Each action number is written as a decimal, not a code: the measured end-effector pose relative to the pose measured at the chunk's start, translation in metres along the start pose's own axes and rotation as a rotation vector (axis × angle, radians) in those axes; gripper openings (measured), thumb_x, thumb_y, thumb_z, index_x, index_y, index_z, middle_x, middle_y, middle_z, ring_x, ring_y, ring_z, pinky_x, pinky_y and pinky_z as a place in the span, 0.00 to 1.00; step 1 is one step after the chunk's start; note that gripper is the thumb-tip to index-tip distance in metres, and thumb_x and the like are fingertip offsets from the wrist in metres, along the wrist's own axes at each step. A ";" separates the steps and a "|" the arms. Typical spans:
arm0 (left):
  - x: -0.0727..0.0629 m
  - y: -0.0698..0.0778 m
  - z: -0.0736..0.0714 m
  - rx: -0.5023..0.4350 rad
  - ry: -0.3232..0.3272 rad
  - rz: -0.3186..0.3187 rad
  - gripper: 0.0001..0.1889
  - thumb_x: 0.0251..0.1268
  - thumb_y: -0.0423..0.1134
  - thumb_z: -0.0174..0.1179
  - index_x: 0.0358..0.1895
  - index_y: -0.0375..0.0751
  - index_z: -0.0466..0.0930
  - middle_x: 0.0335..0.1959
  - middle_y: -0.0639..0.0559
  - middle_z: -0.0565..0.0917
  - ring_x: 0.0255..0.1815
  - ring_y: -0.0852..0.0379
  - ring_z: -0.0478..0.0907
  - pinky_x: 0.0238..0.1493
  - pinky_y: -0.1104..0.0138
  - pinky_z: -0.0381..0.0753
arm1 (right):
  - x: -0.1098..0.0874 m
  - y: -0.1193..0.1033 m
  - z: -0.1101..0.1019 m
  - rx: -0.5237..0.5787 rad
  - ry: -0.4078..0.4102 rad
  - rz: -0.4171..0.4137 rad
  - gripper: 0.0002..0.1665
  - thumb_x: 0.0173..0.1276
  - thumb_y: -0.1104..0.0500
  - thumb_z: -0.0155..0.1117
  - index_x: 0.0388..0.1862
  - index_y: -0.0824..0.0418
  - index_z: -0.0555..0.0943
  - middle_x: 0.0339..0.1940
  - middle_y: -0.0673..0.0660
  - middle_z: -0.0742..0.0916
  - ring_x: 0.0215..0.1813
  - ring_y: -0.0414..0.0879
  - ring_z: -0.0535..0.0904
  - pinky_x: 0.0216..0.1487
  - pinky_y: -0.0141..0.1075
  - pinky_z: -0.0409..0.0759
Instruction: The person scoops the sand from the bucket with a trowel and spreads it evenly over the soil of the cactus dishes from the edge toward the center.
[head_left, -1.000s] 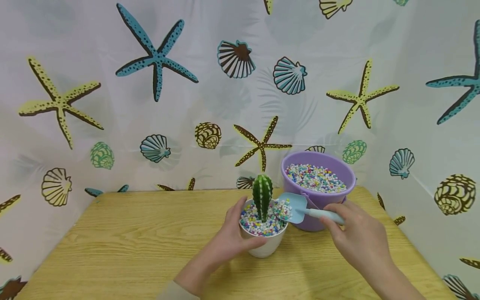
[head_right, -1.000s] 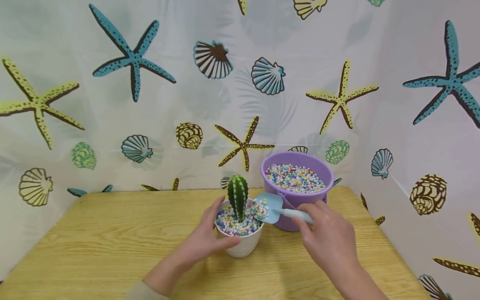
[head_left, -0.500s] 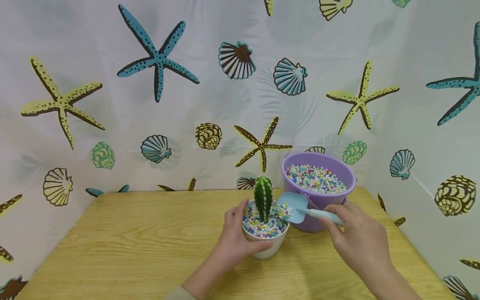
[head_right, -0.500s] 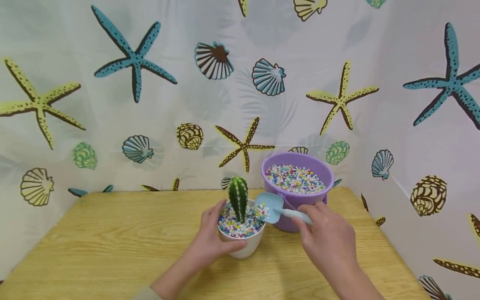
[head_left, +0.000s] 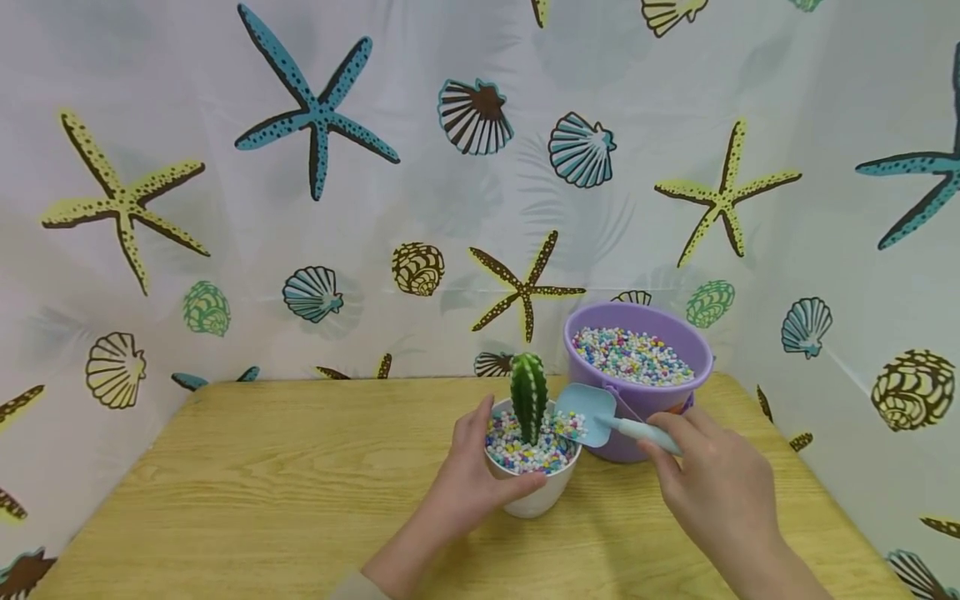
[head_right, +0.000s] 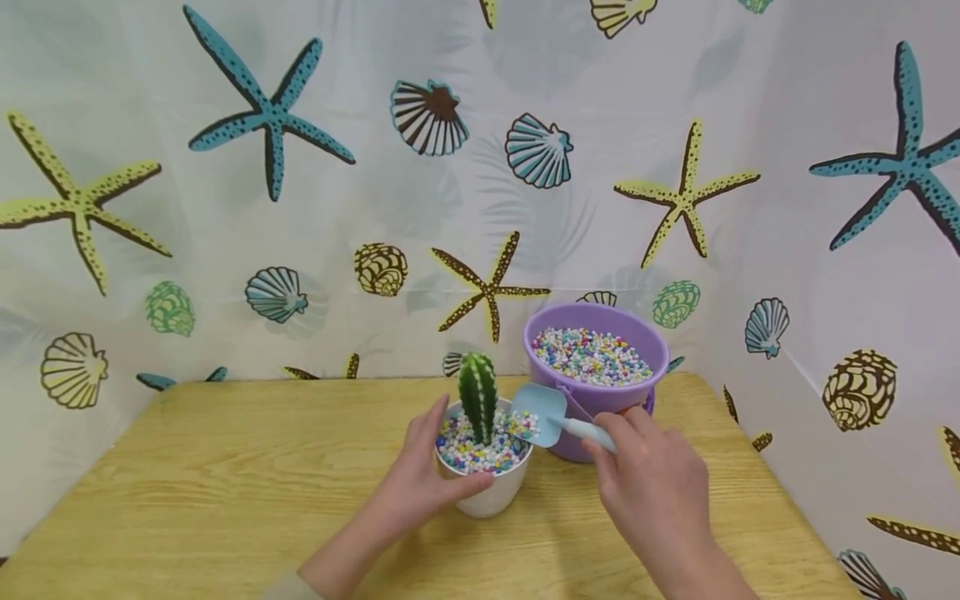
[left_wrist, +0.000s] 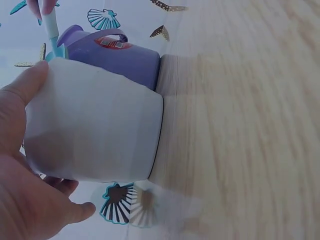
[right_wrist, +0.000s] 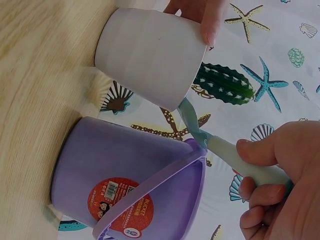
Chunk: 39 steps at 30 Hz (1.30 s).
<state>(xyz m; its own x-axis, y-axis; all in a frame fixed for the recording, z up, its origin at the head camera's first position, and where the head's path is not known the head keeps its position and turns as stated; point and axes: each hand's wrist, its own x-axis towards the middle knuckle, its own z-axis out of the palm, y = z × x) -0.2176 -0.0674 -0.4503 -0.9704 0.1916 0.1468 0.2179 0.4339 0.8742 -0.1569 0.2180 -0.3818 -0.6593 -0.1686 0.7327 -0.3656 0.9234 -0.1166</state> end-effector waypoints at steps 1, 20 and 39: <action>0.000 0.000 0.001 0.001 0.005 -0.002 0.69 0.56 0.62 0.85 0.93 0.49 0.46 0.87 0.33 0.54 0.83 0.30 0.62 0.80 0.36 0.65 | 0.000 0.000 0.000 -0.003 0.004 -0.003 0.17 0.61 0.59 0.88 0.47 0.55 0.91 0.34 0.48 0.86 0.22 0.40 0.70 0.22 0.36 0.67; 0.002 0.004 -0.005 0.016 -0.046 -0.011 0.71 0.55 0.60 0.87 0.93 0.49 0.45 0.85 0.32 0.54 0.82 0.30 0.63 0.79 0.36 0.66 | -0.004 -0.003 0.003 -0.037 0.105 -0.076 0.19 0.59 0.60 0.88 0.48 0.56 0.91 0.33 0.50 0.85 0.20 0.44 0.65 0.21 0.35 0.63; 0.003 0.004 -0.014 0.028 -0.083 0.037 0.71 0.55 0.57 0.87 0.93 0.50 0.42 0.85 0.30 0.54 0.83 0.29 0.61 0.79 0.34 0.64 | -0.006 -0.010 0.008 -0.087 0.227 -0.234 0.21 0.56 0.62 0.87 0.47 0.63 0.90 0.32 0.57 0.85 0.21 0.50 0.76 0.21 0.41 0.68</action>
<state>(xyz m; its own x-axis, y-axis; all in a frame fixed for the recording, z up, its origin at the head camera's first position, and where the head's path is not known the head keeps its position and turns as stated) -0.2208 -0.0772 -0.4402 -0.9499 0.2797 0.1391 0.2577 0.4497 0.8552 -0.1542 0.2075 -0.3905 -0.3977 -0.3072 0.8646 -0.4260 0.8964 0.1225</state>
